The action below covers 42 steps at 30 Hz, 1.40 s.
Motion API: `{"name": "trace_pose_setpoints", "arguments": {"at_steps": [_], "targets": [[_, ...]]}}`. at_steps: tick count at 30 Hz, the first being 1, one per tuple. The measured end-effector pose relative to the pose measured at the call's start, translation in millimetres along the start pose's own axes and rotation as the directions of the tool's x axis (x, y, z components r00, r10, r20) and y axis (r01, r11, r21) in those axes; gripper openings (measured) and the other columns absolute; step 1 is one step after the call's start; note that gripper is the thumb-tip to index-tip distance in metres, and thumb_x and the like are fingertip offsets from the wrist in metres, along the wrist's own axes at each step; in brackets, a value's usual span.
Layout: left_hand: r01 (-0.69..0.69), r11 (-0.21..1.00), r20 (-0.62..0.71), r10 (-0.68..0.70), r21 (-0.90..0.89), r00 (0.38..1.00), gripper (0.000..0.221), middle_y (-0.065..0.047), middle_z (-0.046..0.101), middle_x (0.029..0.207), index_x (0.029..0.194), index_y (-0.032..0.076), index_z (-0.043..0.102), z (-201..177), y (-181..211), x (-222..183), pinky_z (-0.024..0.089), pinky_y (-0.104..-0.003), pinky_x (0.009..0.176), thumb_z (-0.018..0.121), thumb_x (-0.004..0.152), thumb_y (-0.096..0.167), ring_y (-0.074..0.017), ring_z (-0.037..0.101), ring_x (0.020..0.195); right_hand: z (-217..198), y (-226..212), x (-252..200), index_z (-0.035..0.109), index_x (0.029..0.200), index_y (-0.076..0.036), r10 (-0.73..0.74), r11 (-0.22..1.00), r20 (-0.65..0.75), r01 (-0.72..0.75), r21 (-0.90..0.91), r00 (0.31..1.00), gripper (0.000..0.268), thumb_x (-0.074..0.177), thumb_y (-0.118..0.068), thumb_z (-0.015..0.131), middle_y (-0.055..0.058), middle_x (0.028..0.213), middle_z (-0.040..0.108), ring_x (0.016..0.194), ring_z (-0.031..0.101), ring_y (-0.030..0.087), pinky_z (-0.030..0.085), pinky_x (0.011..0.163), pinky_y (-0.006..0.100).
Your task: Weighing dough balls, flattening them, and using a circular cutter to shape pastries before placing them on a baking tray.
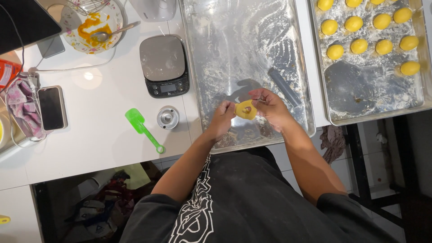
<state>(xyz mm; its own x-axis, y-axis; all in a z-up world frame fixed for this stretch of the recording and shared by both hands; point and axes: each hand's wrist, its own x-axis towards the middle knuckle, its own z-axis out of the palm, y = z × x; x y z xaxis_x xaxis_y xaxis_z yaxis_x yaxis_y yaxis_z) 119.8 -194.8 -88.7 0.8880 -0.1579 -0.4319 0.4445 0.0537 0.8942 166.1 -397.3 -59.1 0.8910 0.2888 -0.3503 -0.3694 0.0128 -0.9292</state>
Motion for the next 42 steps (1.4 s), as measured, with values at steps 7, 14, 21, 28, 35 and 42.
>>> {"name": "trace_pose_setpoints", "arguments": {"at_steps": [7, 14, 21, 28, 35, 42], "targets": [[-0.07, 0.977, -0.068, 0.057, -0.203, 0.996, 0.038, -0.015, 0.057, 0.104, 0.118, -0.003, 0.055, 2, 18, -5, 0.06, -0.041, 0.087, 0.046, 0.111, 0.033, -0.0243, 0.064, 0.098, 24, -38, -21, 0.063, 0.129, -0.003, 0.153, 0.963, 0.002, -0.149, 0.225, 0.988, 0.029, 0.101, -0.012, 0.059, 0.004, 0.106, 0.067, 0.086, 0.07, 0.011, 0.064, 0.073, 0.028], [-0.136, 0.986, 0.031, 0.139, -0.097, 0.99, 0.036, -0.011, 0.055, 0.092, 0.11, 0.0, 0.056, -4, 19, 6, 0.06, -0.033, 0.072, 0.045, 0.111, 0.035, -0.0188, 0.062, 0.082, 23, -15, -18, 0.069, 0.117, -0.003, 0.326, 0.905, 0.064, -0.331, 0.268, 0.943, 0.032, 0.105, -0.031, 0.057, 0.006, 0.098, 0.068, 0.082, 0.07, 0.016, 0.065, 0.07, 0.041], [-0.157, 0.981, -0.018, 0.156, -0.114, 0.988, 0.036, -0.01, 0.058, 0.087, 0.106, 0.0, 0.058, 0, 52, -11, 0.055, -0.026, 0.066, 0.043, 0.11, 0.033, -0.0145, 0.058, 0.075, 19, -2, -6, 0.065, 0.112, -0.003, 0.373, 0.876, 0.098, -0.385, 0.291, 0.923, 0.038, 0.109, -0.038, 0.049, 0.009, 0.094, 0.067, 0.081, 0.071, 0.02, 0.065, 0.07, 0.043], [-0.243, 0.97, -0.045, 0.243, 0.019, 0.969, 0.037, -0.004, 0.051, 0.077, 0.096, 0.003, 0.057, -2, 71, -21, 0.048, -0.026, 0.062, 0.041, 0.111, 0.032, -0.014, 0.055, 0.071, 26, -2, -12, 0.065, 0.101, -0.005, 0.301, 0.873, 0.153, -0.337, 0.352, 0.941, 0.036, 0.109, -0.038, 0.051, 0.006, 0.077, 0.066, 0.073, 0.071, 0.019, 0.062, 0.069, 0.034], [-0.162, 0.986, -0.038, 0.16, -0.041, 0.986, 0.033, 0.006, 0.041, 0.063, 0.101, 0.004, 0.057, -7, 68, -5, 0.032, -0.015, 0.046, 0.036, 0.111, 0.028, -0.0018, 0.041, 0.051, -4, 54, 10, 0.063, 0.101, -0.006, 0.242, 0.924, 0.12, -0.267, 0.273, 0.963, 0.031, 0.111, -0.031, 0.048, 0.008, 0.077, 0.06, 0.072, 0.068, 0.019, 0.061, 0.071, 0.035], [0.139, 0.986, -0.102, -0.148, -0.089, 0.984, 0.04, 0.005, 0.04, 0.066, 0.116, -0.005, 0.056, -15, 60, 10, 0.032, -0.021, 0.044, 0.038, 0.108, 0.03, -0.0039, 0.038, 0.048, 22, 21, 5, 0.061, 0.102, -0.009, 0.229, 0.963, -0.171, -0.248, -0.103, 0.958, 0.021, 0.107, -0.029, 0.058, 0.003, 0.092, 0.056, 0.087, 0.056, 0.015, 0.055, 0.081, 0.028]]}}
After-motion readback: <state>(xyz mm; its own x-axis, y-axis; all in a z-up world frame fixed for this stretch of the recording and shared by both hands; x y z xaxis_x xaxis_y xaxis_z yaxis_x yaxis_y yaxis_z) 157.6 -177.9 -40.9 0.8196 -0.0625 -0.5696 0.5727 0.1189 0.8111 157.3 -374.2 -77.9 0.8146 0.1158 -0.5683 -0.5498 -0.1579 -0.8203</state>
